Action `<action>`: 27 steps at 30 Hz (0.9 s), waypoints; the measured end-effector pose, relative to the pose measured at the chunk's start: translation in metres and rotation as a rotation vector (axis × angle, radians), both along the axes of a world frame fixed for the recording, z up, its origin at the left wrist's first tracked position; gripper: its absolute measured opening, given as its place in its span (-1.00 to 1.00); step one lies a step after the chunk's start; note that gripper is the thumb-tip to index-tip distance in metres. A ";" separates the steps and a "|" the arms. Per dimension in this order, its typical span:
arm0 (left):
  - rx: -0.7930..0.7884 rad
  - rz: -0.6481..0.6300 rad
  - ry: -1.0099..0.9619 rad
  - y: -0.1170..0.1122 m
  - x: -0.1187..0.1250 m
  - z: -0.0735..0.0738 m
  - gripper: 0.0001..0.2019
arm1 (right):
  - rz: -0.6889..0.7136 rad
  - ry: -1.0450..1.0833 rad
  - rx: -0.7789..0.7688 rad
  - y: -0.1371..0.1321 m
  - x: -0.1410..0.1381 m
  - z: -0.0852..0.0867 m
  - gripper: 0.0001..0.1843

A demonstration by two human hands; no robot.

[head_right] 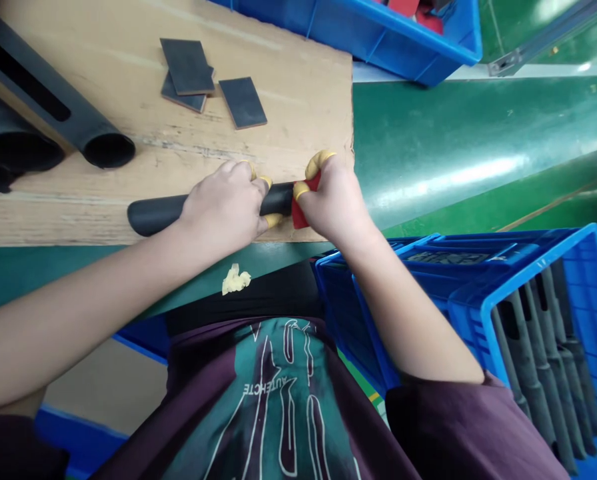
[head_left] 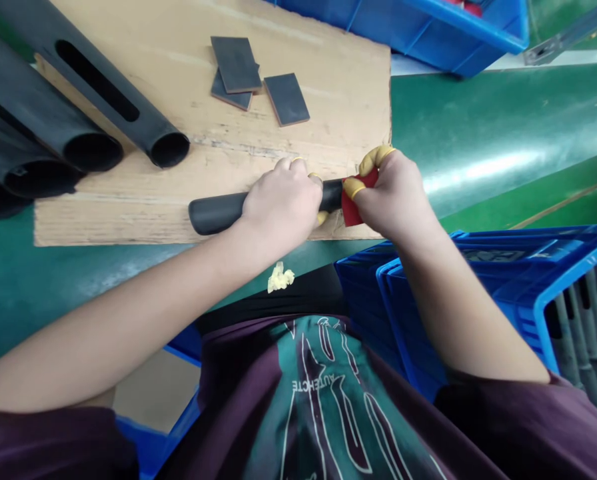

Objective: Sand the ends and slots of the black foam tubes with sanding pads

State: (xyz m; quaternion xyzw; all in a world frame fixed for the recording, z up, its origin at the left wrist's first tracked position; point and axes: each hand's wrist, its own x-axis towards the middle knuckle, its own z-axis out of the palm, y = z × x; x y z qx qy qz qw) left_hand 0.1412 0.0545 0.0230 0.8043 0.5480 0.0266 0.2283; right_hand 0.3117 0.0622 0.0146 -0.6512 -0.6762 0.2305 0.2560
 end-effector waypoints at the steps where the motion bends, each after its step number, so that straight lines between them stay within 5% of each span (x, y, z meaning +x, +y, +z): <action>1: -0.001 0.001 0.002 0.000 0.000 0.000 -0.68 | 0.000 -0.011 -0.011 0.000 -0.002 0.002 -0.72; 8: 0.014 -0.023 0.023 0.000 0.000 0.002 -0.68 | -0.083 -0.078 -0.069 0.001 -0.010 0.012 -0.70; 13: 0.018 -0.008 0.023 -0.001 0.001 0.002 -0.67 | 0.019 0.008 -0.089 -0.006 -0.015 0.012 -0.71; 17: 0.021 -0.013 0.018 -0.001 0.002 0.001 -0.68 | -0.115 -0.019 -0.080 -0.006 -0.012 0.013 -0.69; 22: 0.030 0.001 0.030 -0.004 0.003 0.001 -0.68 | -0.050 0.023 -0.082 -0.009 -0.017 0.010 -0.70; 27: 0.052 -0.022 0.037 -0.006 0.003 0.002 -0.67 | -0.128 0.012 -0.028 -0.009 -0.018 0.009 -0.67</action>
